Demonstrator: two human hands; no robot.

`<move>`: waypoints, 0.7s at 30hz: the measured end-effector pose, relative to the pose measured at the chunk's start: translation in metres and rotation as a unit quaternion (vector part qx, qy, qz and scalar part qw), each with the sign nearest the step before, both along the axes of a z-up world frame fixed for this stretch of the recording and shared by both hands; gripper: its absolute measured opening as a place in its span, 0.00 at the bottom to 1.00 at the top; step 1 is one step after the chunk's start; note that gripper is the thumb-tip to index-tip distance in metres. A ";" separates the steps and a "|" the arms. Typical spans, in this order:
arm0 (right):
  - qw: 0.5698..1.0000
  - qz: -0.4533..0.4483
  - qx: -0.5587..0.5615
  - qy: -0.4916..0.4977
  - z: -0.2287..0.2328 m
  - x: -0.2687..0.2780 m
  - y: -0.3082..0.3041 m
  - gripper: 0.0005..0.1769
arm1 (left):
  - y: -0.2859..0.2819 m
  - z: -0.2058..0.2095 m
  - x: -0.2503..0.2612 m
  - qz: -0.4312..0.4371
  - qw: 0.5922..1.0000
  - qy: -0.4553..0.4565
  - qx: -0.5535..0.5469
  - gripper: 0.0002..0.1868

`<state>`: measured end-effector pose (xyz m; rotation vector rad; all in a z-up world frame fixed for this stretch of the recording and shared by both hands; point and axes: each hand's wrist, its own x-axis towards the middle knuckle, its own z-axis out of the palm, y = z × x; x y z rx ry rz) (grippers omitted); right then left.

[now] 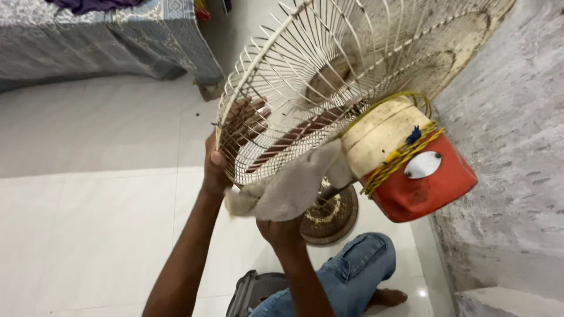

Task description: The person cleans a standing electric fan using a cloth. They wipe the motor housing, the metal cage, and the fan blades while sitting on the floor.

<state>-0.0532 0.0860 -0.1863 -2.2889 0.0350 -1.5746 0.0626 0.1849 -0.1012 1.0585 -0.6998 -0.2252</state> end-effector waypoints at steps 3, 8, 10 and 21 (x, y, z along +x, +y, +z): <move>0.973 0.087 0.211 -0.015 -0.039 -0.014 0.022 0.41 | 0.000 -0.003 0.012 -0.010 0.999 -0.033 -0.013 0.60; 0.902 0.099 0.418 -0.053 -0.063 -0.028 0.037 0.43 | 0.004 -0.014 0.020 -0.043 0.997 -0.058 -0.019 0.53; 0.887 0.109 0.446 -0.045 -0.056 -0.035 0.030 0.43 | 0.000 -0.020 0.033 -0.071 0.994 -0.073 -0.031 0.49; 0.843 0.209 0.496 0.001 -0.047 -0.054 0.051 0.42 | -0.006 -0.031 0.055 -0.083 0.996 -0.025 -0.034 0.45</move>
